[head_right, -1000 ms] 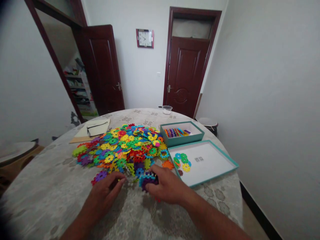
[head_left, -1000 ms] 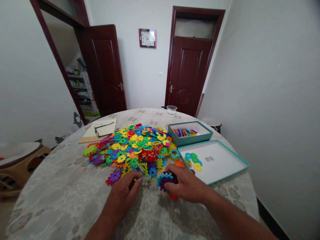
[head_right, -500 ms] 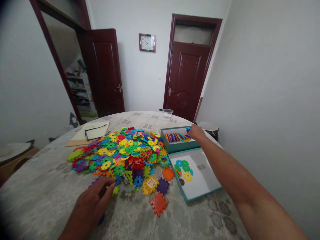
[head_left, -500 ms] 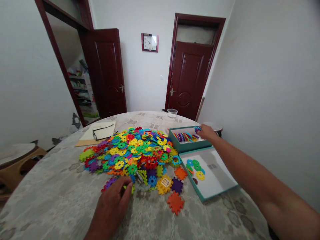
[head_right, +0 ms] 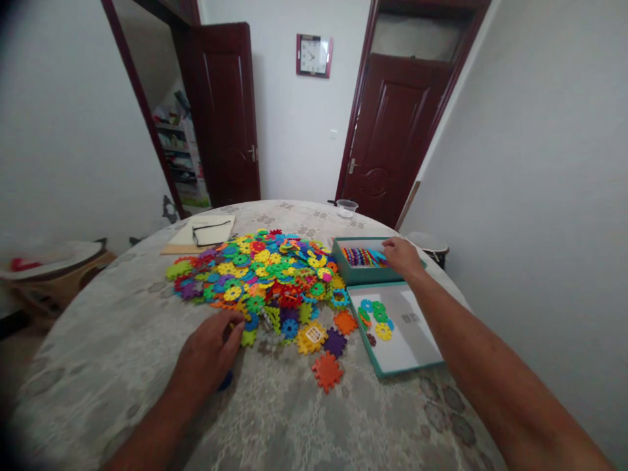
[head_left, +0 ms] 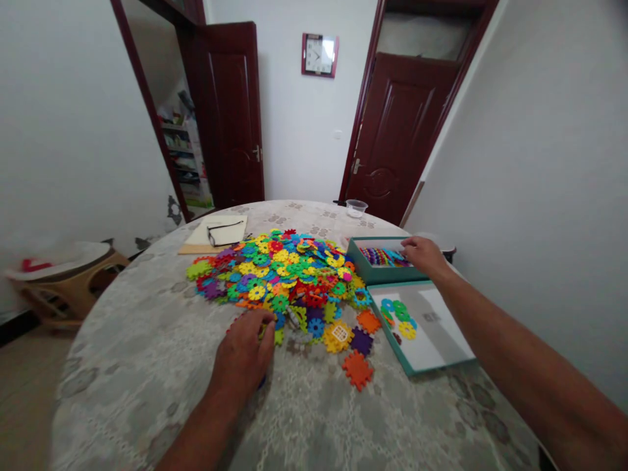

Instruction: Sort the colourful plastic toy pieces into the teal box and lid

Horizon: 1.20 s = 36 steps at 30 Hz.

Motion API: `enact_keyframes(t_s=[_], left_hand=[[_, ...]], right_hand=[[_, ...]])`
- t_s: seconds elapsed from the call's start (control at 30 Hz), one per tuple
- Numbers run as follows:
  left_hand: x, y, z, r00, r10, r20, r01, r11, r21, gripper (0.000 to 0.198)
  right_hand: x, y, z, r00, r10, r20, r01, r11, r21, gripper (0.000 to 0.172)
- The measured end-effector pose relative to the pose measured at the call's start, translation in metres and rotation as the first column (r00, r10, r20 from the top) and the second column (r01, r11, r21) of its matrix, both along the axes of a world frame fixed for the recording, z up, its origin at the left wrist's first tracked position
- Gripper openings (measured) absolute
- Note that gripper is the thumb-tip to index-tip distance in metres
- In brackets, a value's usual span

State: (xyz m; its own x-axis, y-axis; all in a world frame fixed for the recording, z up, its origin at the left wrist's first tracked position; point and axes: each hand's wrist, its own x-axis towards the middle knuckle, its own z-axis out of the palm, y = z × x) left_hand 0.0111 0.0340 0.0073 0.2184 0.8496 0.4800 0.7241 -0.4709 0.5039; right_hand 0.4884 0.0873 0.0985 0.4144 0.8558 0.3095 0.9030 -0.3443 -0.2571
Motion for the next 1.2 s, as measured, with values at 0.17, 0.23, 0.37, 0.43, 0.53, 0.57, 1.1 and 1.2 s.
enact_keyframes(t_s=[0.17, 0.23, 0.37, 0.43, 0.53, 0.57, 1.1, 1.2], left_hand=[[-0.003, 0.001, 0.003, 0.995, 0.101, -0.025, -0.099, 0.992, 0.081, 0.025], [-0.005, 0.0, 0.004, 0.99, 0.134, -0.053, -0.13, 0.989, 0.076, 0.026], [-0.005, -0.004, 0.007, 0.967, 0.19, -0.169, -0.194, 0.981, -0.011, 0.022], [-0.004, -0.007, 0.007, 0.953, 0.178, -0.243, -0.201, 0.977, -0.073, 0.022], [-0.001, -0.01, 0.006, 0.934, 0.11, -0.339, -0.162, 0.978, -0.131, 0.032], [-0.001, -0.011, 0.006, 0.928, 0.093, -0.36, -0.152, 0.979, -0.138, 0.036], [0.008, -0.02, 0.007, 0.897, -0.287, -0.336, 0.242, 0.955, -0.17, 0.014], [0.01, -0.021, 0.006, 0.915, -0.281, -0.289, 0.238, 0.955, -0.176, 0.016]], right_hand=[[-0.098, -0.074, -0.005, 0.881, 0.403, -0.248, -0.419, 0.908, -0.013, 0.029], [-0.142, -0.106, -0.008, 0.788, 0.554, -0.267, -0.585, 0.81, -0.046, 0.025], [-0.209, -0.145, -0.029, 0.658, 0.701, -0.275, -0.747, 0.653, -0.124, 0.026], [-0.23, -0.149, -0.047, 0.673, 0.708, -0.217, -0.737, 0.668, -0.107, 0.031], [-0.248, -0.142, -0.072, 0.708, 0.692, -0.137, -0.702, 0.711, -0.041, 0.035], [-0.252, -0.138, -0.079, 0.719, 0.684, -0.124, -0.692, 0.722, -0.025, 0.036], [-0.237, -0.133, -0.095, 0.738, 0.654, -0.169, -0.641, 0.757, 0.129, 0.014], [-0.23, -0.132, -0.091, 0.762, 0.6, -0.245, -0.572, 0.8, 0.182, 0.016]])
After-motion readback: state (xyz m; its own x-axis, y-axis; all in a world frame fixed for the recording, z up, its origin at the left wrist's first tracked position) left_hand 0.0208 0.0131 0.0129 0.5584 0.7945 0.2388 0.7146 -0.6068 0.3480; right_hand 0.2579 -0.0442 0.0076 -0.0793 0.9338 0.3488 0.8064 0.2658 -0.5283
